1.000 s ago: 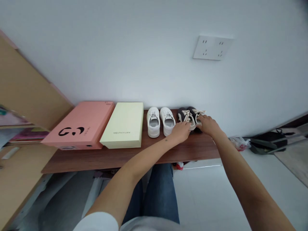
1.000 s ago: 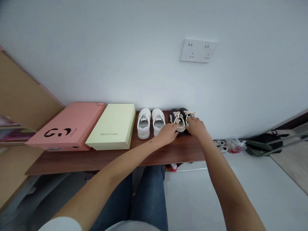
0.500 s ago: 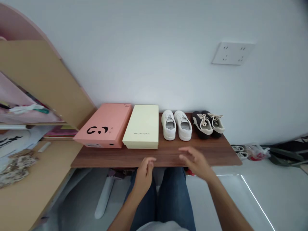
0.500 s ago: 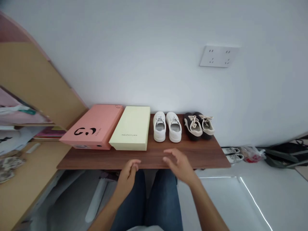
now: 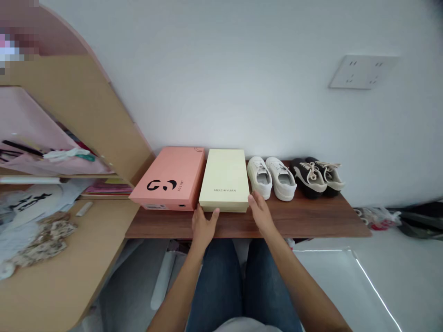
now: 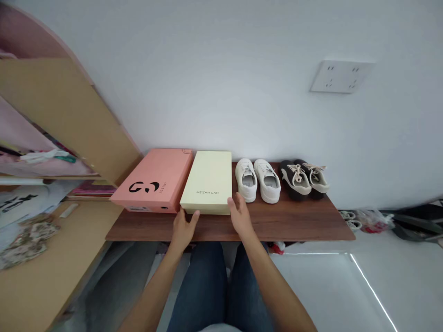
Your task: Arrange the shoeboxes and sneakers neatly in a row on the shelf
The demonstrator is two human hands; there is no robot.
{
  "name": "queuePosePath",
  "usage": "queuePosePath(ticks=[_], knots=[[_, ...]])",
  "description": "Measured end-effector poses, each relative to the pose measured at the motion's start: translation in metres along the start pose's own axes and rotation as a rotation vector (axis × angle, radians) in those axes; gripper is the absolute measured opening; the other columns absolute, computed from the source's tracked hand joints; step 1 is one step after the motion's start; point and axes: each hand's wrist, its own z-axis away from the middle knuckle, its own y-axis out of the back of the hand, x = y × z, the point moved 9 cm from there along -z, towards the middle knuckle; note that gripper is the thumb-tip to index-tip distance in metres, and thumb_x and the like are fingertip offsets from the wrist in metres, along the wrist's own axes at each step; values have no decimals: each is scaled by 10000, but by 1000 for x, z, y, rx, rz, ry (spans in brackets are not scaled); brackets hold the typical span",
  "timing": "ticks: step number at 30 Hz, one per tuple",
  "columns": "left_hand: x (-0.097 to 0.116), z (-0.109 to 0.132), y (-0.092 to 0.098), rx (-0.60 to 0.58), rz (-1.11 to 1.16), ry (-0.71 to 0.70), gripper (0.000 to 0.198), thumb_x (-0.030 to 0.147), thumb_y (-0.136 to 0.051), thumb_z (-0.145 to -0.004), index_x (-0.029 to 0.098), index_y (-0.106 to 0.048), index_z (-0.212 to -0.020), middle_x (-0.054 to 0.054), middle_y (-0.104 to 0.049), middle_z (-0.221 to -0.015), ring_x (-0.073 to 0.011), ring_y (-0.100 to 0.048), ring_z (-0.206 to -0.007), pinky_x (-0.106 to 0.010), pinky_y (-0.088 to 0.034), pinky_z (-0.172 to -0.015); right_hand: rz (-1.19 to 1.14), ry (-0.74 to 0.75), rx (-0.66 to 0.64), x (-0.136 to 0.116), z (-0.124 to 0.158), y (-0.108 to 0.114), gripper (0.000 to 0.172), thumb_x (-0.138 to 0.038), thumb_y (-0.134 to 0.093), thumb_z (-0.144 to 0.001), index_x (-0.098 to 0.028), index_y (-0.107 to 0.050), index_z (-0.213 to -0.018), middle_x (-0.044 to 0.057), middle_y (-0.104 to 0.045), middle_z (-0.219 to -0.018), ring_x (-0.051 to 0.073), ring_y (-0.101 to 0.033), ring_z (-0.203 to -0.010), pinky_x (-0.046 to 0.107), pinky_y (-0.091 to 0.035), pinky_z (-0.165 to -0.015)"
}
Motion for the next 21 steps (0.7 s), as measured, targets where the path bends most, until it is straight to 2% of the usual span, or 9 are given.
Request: queuePosePath(ticks=[3, 6, 9, 12, 15, 17, 18, 21], knots=[[7, -15, -17, 31, 8, 98, 641, 601, -538, -840, 76, -504, -1208, -281, -551, -1303, -391, -454, -1321, -533, -335, -1093, -79, -72, -20, 7, -24, -22, 724, -617, -644, -771, -251, -515, -1382, 52, -521, -1438, 278, -434, -1356, 419, -332, -1139], [18, -9, -22, 89, 214, 73, 682, 618, -535, -843, 84, -437, -1256, -262, -514, -1318, -331, -470, -1313, -463, -349, -1106, -209, -125, -73, 21, -21, -27, 692, -598, -649, -770, -295, -517, -1378, 18, -548, -1413, 272, -471, -1320, 424, -389, -1093], [32, 3, -12, 220, 404, 38, 860, 605, -639, -781, 129, -278, -1400, -240, -319, -1473, -285, -385, -1376, -412, -347, -1122, -358, -209, -133, 38, -2, -26, 689, -607, -629, -780, -353, -469, -1400, 4, -537, -1422, 281, -510, -1280, 445, -470, -994], [47, 6, 0, 317, 446, 31, 1097, 540, -758, -693, 170, -97, -1486, -237, -101, -1562, -315, -235, -1450, -449, -284, -1159, -453, -273, -182, 48, 16, -25, 682, -615, -634, -778, -390, -453, -1396, 7, -563, -1391, 267, -573, -1202, 440, -484, -958], [65, 6, 12, 355, 422, -23, 1113, 458, -769, -700, 187, -49, -1504, -238, -100, -1554, -344, -193, -1456, -499, -257, -1162, -448, -317, -205, 50, 26, -18, 680, -596, -690, -741, -377, -495, -1354, 25, -618, -1315, 249, -626, -1106, 428, -482, -944], [82, 12, 25, 424, 346, -150, 1069, 404, -755, -712, 200, -72, -1507, -225, -165, -1528, -355, -213, -1439, -532, -266, -1146, -410, -332, -230, 51, 31, -11, 644, -587, -716, -721, -346, -553, -1296, 44, -645, -1267, 246, -641, -1068, 416, -485, -923], [94, 18, 33, 473, 281, -256, 1063, 382, -754, -706, 200, -83, -1509, -220, -195, -1513, -363, -222, -1429, -550, -265, -1140, -391, -338, -246, 51, 34, -6, 616, -584, -724, -714, -331, -584, -1258, 52, -653, -1250, 245, -648, -1052, 411, -487, -910], [133, 43, 42, 559, -4, -693, 1027, 336, -763, -686, 189, -167, -1509, -214, -287, -1463, -398, -255, -1399, -582, -269, -1116, -354, -359, -284, 59, 47, 10, 538, -582, -745, -694, -298, -653, -1142, 73, -675, -1201, 241, -670, -997, 397, -493, -866]])
